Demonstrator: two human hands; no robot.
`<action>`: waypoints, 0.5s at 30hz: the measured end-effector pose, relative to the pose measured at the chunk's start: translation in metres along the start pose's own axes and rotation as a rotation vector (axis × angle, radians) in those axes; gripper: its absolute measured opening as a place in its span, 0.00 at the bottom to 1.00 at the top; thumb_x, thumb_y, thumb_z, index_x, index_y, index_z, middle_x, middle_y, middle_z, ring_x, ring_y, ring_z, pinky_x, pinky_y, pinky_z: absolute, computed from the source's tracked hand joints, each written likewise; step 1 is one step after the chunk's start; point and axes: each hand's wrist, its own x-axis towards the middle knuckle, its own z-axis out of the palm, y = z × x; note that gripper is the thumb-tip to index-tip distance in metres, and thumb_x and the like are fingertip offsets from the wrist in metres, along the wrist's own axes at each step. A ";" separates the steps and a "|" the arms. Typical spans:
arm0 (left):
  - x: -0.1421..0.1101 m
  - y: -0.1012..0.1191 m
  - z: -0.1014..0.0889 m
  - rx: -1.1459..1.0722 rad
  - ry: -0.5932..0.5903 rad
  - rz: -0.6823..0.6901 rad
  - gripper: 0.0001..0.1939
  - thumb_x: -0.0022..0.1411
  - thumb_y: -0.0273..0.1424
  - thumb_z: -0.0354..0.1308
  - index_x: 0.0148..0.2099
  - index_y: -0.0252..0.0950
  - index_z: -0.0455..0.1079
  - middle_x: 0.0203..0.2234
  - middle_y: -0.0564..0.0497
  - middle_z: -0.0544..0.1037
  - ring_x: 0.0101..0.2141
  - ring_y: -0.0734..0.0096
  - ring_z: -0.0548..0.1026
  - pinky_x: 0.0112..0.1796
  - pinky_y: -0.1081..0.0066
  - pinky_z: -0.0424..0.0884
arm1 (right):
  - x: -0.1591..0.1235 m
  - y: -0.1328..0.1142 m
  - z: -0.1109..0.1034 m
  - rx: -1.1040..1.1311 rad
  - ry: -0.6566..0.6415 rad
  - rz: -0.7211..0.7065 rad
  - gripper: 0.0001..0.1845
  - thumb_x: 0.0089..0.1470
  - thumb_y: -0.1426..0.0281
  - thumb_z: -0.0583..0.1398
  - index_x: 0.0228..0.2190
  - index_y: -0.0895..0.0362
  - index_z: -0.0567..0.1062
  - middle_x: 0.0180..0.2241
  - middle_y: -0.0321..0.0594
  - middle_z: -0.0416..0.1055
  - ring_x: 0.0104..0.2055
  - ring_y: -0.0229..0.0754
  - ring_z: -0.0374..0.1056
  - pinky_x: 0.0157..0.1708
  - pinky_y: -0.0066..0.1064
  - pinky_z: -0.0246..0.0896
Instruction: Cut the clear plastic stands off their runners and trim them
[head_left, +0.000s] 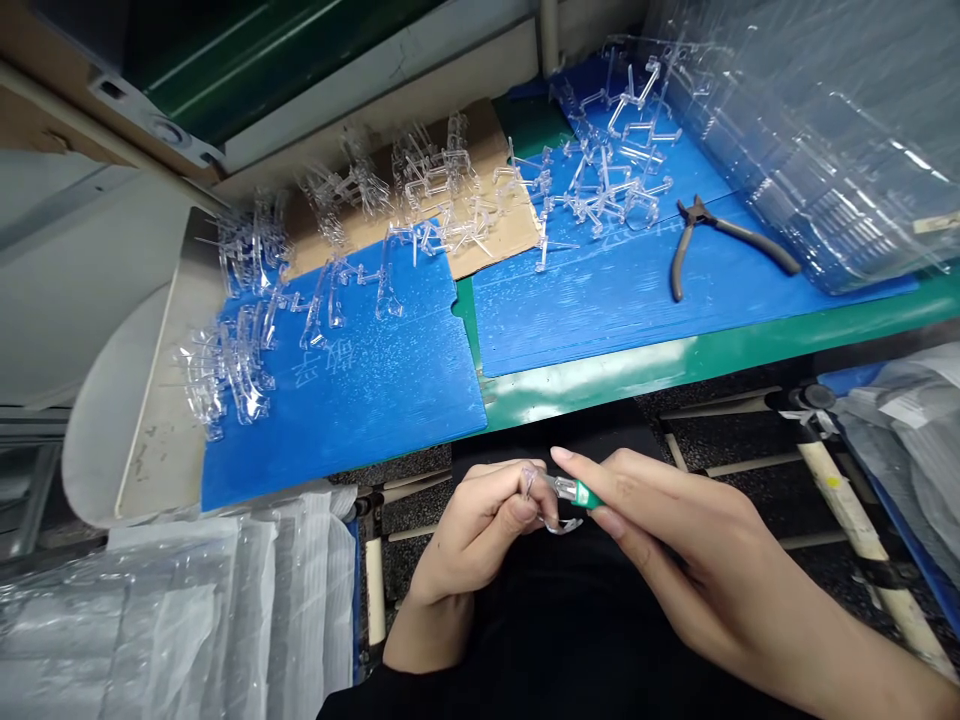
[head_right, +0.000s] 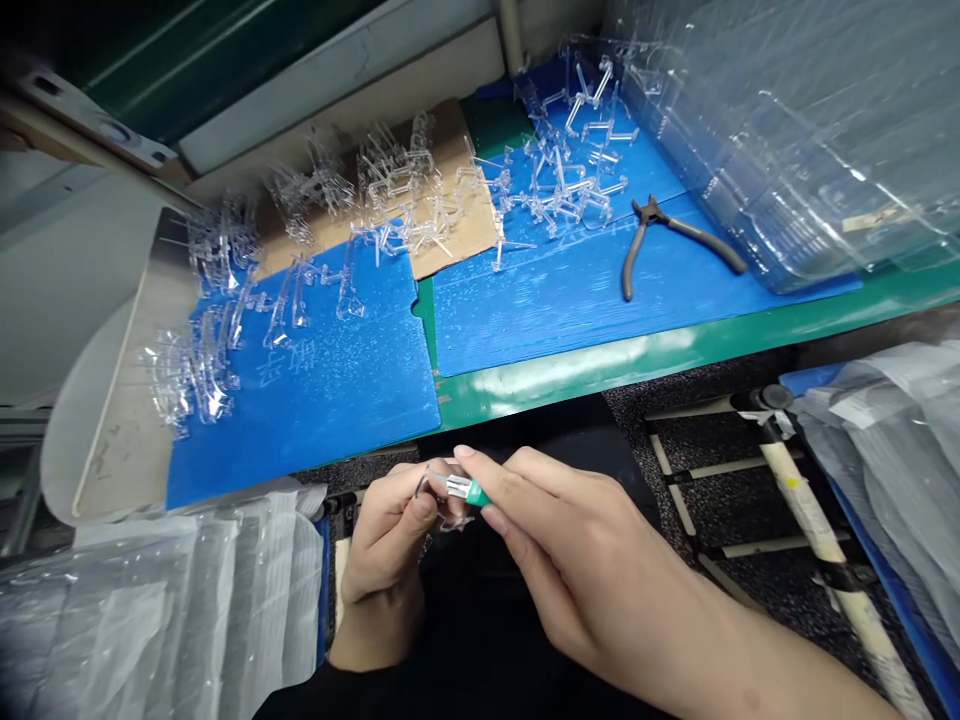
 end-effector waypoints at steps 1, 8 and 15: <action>0.000 0.000 0.000 0.002 -0.003 0.002 0.18 0.83 0.37 0.53 0.40 0.34 0.75 0.27 0.51 0.73 0.26 0.73 0.69 0.31 0.72 0.65 | -0.001 -0.001 0.000 0.000 0.000 -0.004 0.31 0.77 0.77 0.54 0.74 0.47 0.63 0.43 0.37 0.74 0.40 0.37 0.73 0.43 0.28 0.70; 0.003 0.002 0.000 0.034 -0.025 0.007 0.19 0.82 0.37 0.52 0.37 0.34 0.72 0.25 0.50 0.73 0.26 0.71 0.70 0.30 0.70 0.65 | 0.001 -0.005 -0.003 0.015 -0.055 -0.003 0.31 0.76 0.76 0.55 0.73 0.42 0.65 0.39 0.34 0.72 0.35 0.37 0.72 0.36 0.26 0.68; 0.003 0.001 0.001 0.004 -0.027 0.036 0.18 0.82 0.36 0.53 0.38 0.34 0.72 0.26 0.49 0.74 0.27 0.70 0.72 0.32 0.71 0.67 | 0.002 -0.006 -0.005 0.040 -0.080 0.021 0.29 0.77 0.74 0.55 0.72 0.43 0.66 0.39 0.34 0.73 0.35 0.37 0.71 0.37 0.28 0.68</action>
